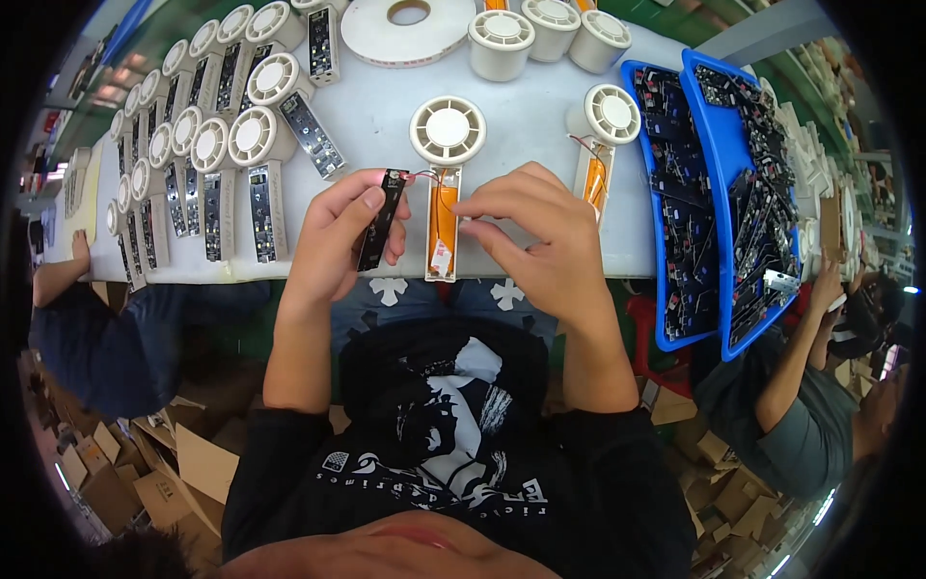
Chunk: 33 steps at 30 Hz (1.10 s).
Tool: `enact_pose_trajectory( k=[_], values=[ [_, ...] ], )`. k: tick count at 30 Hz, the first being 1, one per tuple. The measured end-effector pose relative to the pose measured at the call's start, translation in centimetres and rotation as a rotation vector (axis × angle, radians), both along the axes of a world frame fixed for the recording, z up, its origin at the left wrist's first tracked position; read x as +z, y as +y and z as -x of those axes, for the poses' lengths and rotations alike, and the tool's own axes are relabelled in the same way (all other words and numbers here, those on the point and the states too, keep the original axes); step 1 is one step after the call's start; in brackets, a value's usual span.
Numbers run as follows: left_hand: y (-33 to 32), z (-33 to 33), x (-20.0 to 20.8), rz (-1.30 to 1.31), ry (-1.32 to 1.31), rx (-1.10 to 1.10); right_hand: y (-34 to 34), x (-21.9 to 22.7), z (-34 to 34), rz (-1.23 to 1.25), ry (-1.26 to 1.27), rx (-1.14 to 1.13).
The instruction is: Assembling electronic components by attaching labels and parts to a frame on a factory assembly line.
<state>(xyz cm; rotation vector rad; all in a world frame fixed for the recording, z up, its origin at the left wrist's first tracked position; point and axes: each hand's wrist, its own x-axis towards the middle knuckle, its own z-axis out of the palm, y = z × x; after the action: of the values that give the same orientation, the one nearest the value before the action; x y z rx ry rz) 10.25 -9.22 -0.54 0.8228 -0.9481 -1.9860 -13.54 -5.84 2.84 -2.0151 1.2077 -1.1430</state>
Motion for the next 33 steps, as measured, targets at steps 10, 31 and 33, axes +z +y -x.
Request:
enact_pose_trajectory(
  k=[10, 31, 33],
  values=[
    [0.5, 0.1, -0.3, 0.051, 0.011, -0.009, -1.8, -0.8, -3.0, -0.085, -0.303, -0.062],
    [0.4, 0.0, -0.4, 0.059, 0.048, 0.044, -2.1, -0.5, -4.4, 0.419, 0.258, -0.133],
    [0.2, -0.1, -0.4, 0.029, 0.087, 0.030, -2.3, -0.2, -4.2, 0.458, 0.286, -0.115]
  ],
)
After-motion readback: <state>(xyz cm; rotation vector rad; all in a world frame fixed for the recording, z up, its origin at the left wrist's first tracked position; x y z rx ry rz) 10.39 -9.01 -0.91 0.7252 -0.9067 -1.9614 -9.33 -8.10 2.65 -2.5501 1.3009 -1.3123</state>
